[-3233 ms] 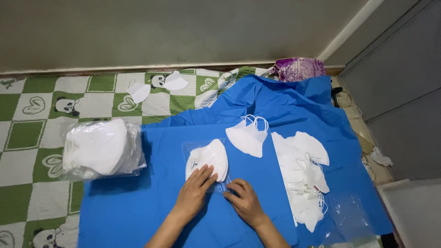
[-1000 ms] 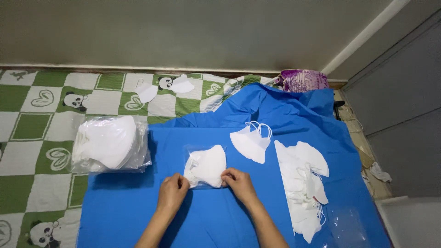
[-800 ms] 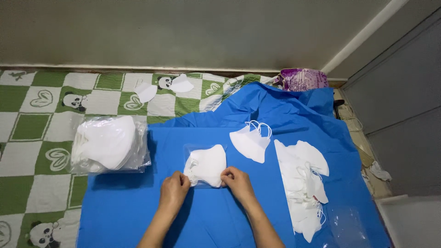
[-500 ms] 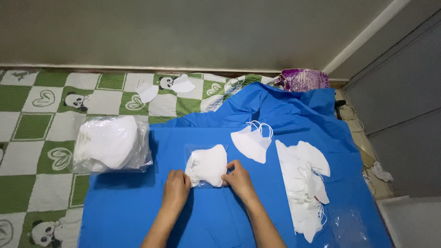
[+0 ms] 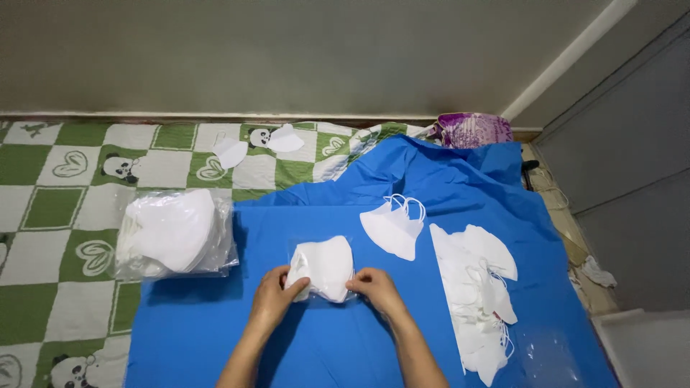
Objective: Packaging individual face masks into clear plastic bags and stacking them
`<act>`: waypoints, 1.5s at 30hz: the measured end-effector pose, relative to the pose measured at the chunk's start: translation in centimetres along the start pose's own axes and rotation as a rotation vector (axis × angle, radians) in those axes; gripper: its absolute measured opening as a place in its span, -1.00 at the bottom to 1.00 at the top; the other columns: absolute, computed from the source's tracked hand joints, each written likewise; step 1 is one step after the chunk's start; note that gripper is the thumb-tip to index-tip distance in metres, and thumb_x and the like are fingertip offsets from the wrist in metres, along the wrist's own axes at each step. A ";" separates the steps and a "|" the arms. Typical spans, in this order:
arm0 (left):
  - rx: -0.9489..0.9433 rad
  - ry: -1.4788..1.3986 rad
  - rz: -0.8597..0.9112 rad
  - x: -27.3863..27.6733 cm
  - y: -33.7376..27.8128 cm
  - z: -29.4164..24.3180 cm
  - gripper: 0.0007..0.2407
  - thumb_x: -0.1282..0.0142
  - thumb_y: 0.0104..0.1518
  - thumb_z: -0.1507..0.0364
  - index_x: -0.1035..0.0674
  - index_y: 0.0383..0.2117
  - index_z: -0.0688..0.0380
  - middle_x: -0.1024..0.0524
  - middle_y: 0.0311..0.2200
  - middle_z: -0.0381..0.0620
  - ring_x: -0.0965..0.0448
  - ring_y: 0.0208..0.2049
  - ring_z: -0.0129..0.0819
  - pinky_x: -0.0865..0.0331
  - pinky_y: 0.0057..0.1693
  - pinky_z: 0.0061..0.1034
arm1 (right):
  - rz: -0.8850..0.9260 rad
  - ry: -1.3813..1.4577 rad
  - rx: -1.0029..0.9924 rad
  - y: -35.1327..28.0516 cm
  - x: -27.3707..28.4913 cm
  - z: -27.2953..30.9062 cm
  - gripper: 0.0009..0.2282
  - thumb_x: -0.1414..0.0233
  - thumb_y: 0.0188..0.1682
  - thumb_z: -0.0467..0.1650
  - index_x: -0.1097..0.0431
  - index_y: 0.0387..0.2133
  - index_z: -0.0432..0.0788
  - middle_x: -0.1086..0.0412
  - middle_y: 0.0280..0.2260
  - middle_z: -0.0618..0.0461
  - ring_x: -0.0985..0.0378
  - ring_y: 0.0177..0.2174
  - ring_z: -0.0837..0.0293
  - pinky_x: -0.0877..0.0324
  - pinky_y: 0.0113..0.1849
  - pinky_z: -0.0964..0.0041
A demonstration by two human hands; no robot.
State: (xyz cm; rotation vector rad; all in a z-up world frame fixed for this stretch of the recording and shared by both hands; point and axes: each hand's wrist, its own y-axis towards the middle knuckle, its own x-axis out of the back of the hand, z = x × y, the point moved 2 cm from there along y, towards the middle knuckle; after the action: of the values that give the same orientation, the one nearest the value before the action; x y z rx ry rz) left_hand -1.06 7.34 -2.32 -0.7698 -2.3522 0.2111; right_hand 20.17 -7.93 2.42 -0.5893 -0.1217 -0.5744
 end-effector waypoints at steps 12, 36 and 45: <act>0.192 -1.012 0.187 -1.1 -3.9 0.0 -0.56 -0.28 0.04 0.53 -0.37 0.05 0.20 -0.65 -0.15 0.12 -0.53 -0.43 -0.30 -0.43 -0.49 -0.42 | 0.164 0.601 0.002 -1.5 -1.2 -6.2 -0.74 -0.33 -0.21 -0.60 -0.32 -0.61 -0.19 -0.31 -0.64 0.00 -0.14 -0.69 0.27 -0.01 -0.67 0.43; 0.141 -0.011 -0.373 18.8 -7.3 17.1 -0.45 -0.07 0.12 0.18 -0.49 0.23 0.23 -0.48 0.20 0.17 -0.45 0.21 -0.03 -0.21 0.29 -0.25 | -0.082 0.230 0.032 -5.4 -0.4 -7.4 -0.92 -0.16 -0.06 -0.46 -0.55 -0.35 -0.22 -0.58 -0.52 -0.03 -0.36 -0.70 0.22 -0.17 -0.68 0.41; 0.033 0.440 -0.510 17.9 -4.3 25.4 -0.45 -0.08 0.16 0.10 -0.57 0.29 0.03 -0.63 -0.32 0.32 -0.59 -0.15 0.22 -0.39 0.03 -0.09 | -0.561 -0.198 0.109 -4.6 10.8 -6.7 -0.84 -0.15 -0.03 -0.30 -0.62 -0.24 0.01 -0.60 -0.34 0.19 -0.54 -0.31 0.29 -0.40 -0.16 0.41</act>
State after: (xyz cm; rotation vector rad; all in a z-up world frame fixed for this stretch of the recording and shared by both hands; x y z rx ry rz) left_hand -30.07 15.32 -11.12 -0.1552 -2.0306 -0.1291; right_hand 26.41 -19.93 2.02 -0.5035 -0.5132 -1.0443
